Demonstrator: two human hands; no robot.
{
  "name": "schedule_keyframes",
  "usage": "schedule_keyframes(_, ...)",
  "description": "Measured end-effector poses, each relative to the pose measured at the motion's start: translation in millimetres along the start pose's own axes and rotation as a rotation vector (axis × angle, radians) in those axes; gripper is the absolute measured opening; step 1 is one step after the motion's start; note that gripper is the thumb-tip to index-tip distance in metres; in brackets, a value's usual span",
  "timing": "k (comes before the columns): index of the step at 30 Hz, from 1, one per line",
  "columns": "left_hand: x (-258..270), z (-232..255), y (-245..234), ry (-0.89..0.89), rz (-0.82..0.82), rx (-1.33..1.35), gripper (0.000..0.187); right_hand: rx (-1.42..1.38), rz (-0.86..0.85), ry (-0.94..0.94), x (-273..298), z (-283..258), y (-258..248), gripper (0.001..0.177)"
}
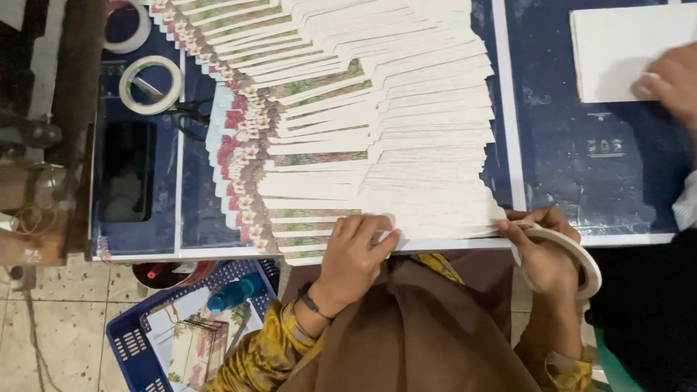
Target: The person applies adhesive tape to the spine of a stack of booklets using a roll of tape. They press the tape down along the edge of the booklets to secure the binding. The person works at a table with a large stack of booklets and a basket of finished items nearby.
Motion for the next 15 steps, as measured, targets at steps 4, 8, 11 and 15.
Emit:
schedule_keyframes(4,2.8,-20.6,7.6,-0.054,-0.082,0.017,0.041,0.004,0.059,-0.061,11.4,-14.5,7.5,0.031)
schedule_keyframes(8,-0.2,-31.0,0.0,-0.017,-0.133,0.020,0.048,0.036,0.033,-0.198,24.2,-25.1,4.8,0.029)
schedule_keyframes(11,-0.6,-20.3,10.7,0.009,-0.233,-0.024,0.052,0.216,0.102,-0.312,22.8,-9.1,-5.4,0.015)
schedule_keyframes(15,-35.0,21.4,37.4,-0.035,-0.391,-0.019,0.054,0.331,0.203,-0.432,22.8,4.5,-6.4,0.026)
Point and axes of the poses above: each hand's wrist, its own x-axis away from the middle knuckle, its own y-axis out of the palm, z = x × y, the point moved 5 cm from there along -x, towards the middle knuckle, and after that the axes turned 5 degrees about x, right-handed, at the moved point
